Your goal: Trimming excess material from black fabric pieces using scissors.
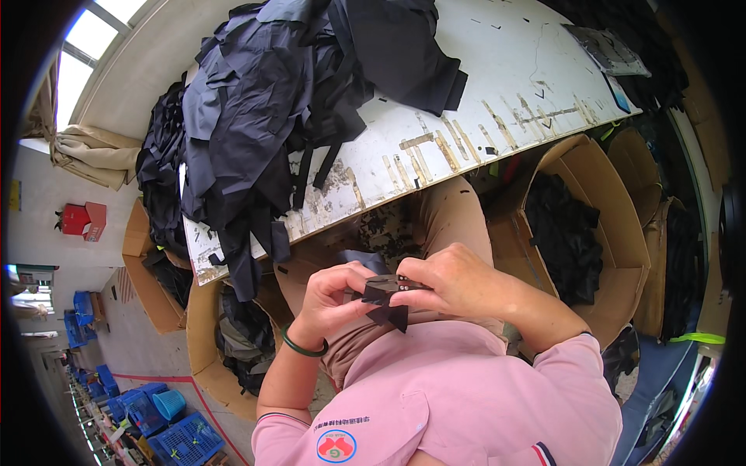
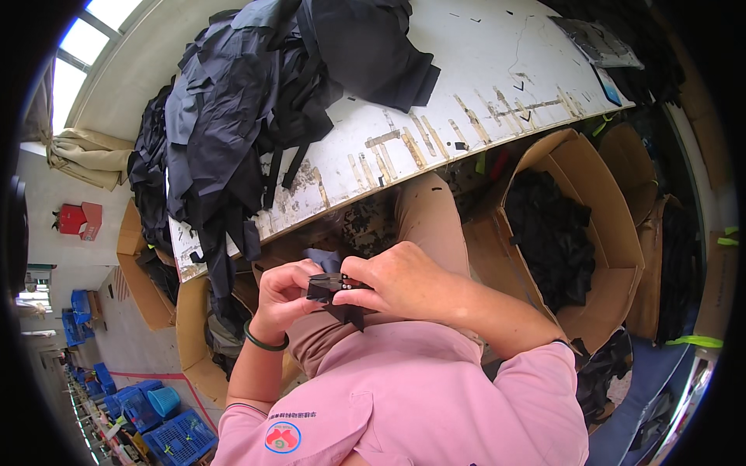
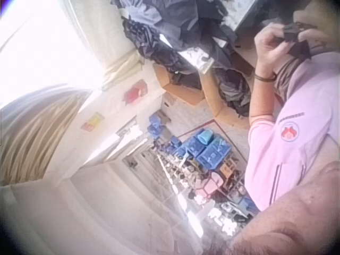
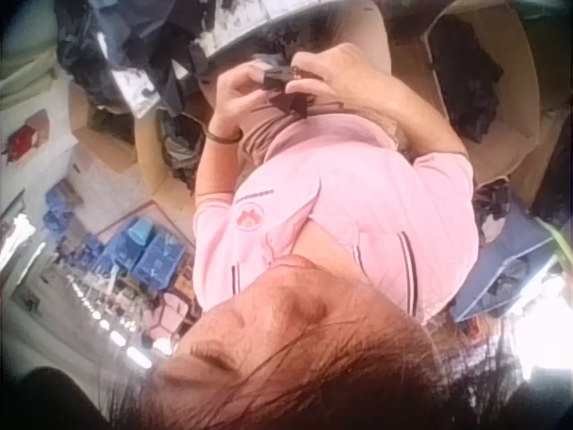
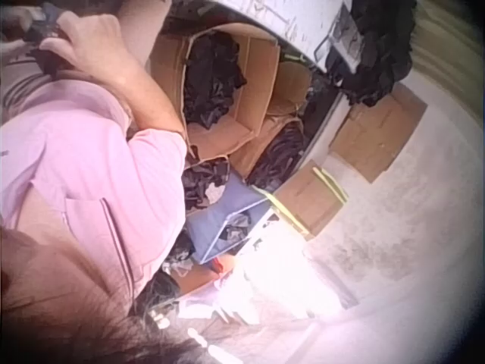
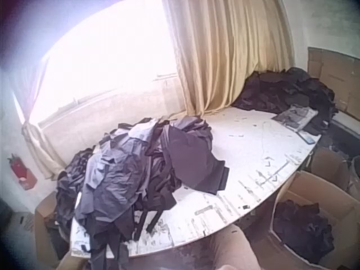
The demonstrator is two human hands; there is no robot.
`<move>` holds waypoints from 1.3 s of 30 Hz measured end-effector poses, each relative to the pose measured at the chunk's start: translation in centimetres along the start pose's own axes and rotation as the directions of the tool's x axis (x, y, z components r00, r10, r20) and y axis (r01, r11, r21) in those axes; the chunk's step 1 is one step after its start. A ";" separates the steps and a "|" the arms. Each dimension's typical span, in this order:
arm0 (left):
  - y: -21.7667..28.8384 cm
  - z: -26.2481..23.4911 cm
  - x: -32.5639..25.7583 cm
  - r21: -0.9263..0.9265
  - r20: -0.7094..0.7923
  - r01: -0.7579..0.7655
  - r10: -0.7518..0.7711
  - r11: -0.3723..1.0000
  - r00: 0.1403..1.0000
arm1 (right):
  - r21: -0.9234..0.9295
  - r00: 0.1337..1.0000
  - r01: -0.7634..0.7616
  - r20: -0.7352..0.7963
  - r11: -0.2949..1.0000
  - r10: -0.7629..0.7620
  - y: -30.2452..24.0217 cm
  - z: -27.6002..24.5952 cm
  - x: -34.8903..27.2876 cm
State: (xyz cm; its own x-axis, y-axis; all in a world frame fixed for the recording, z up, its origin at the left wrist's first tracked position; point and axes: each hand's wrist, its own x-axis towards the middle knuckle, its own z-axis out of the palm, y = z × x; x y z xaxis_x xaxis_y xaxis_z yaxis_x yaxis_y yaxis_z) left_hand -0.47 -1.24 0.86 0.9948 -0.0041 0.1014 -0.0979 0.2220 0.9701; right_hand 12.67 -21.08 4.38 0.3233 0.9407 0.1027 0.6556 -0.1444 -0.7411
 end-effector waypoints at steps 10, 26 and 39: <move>0.3 -0.1 0.2 0.060 0.017 0.020 -0.021 0.998 1.000 | 0.081 0.998 -0.044 0.044 0.996 0.040 -0.2 -0.5 -0.2; 0.9 -1.2 0.8 -0.200 0.268 0.289 -0.231 0.936 0.935 | 0.321 0.984 -0.080 0.176 0.944 0.023 0.4 -1.6 -0.7; 0.5 -2.0 1.0 -0.244 0.542 0.603 -0.410 0.759 0.734 | 0.132 0.914 0.038 0.396 0.991 -0.087 0.3 -1.5 -0.4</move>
State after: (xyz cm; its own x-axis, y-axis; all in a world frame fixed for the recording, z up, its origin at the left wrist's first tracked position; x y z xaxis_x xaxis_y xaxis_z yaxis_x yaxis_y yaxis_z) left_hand 0.54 0.84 0.97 0.7561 -0.6220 -0.2035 0.5325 0.4040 0.7438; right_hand 13.78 -21.92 5.16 -0.0316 0.9941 -0.1038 0.5717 -0.0672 -0.8177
